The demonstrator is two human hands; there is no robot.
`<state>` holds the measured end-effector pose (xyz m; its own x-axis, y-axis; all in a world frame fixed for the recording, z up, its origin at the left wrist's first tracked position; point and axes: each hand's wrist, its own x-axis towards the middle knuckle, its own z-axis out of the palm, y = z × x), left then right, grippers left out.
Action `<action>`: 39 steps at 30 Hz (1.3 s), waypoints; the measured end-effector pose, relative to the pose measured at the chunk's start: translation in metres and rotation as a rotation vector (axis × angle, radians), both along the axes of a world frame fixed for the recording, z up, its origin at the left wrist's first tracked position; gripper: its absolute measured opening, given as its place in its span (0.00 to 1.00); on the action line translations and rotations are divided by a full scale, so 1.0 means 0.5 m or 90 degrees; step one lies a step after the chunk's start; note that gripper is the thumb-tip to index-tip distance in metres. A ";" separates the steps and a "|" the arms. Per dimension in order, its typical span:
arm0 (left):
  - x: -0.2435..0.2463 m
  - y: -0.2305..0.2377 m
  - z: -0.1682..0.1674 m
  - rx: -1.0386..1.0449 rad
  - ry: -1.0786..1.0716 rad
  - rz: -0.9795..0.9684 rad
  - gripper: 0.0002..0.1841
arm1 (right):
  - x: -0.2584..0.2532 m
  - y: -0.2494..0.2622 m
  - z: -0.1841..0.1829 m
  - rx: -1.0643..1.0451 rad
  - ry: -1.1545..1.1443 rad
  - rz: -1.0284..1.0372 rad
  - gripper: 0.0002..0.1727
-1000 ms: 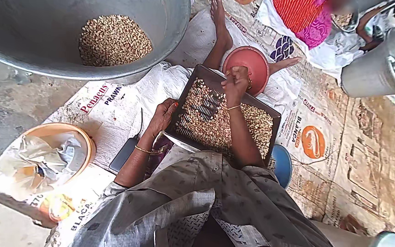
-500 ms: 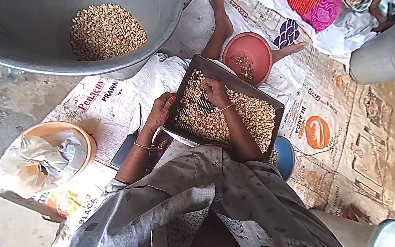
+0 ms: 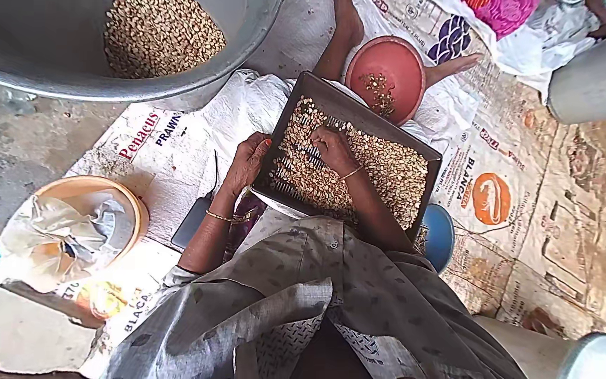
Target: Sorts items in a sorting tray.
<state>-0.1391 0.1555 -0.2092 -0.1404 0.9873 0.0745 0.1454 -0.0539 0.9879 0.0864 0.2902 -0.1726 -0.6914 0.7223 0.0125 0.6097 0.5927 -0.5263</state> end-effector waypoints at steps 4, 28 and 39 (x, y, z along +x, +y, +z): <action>-0.001 0.002 -0.004 0.005 -0.005 0.000 0.20 | 0.051 0.074 0.040 -0.010 0.494 -0.294 0.17; -0.003 0.004 -0.004 0.000 -0.031 -0.005 0.20 | -0.009 -0.006 0.013 -0.150 0.367 -0.262 0.08; -0.001 0.002 -0.003 0.005 -0.039 -0.001 0.19 | -0.091 -0.070 -0.001 -0.094 0.138 0.029 0.11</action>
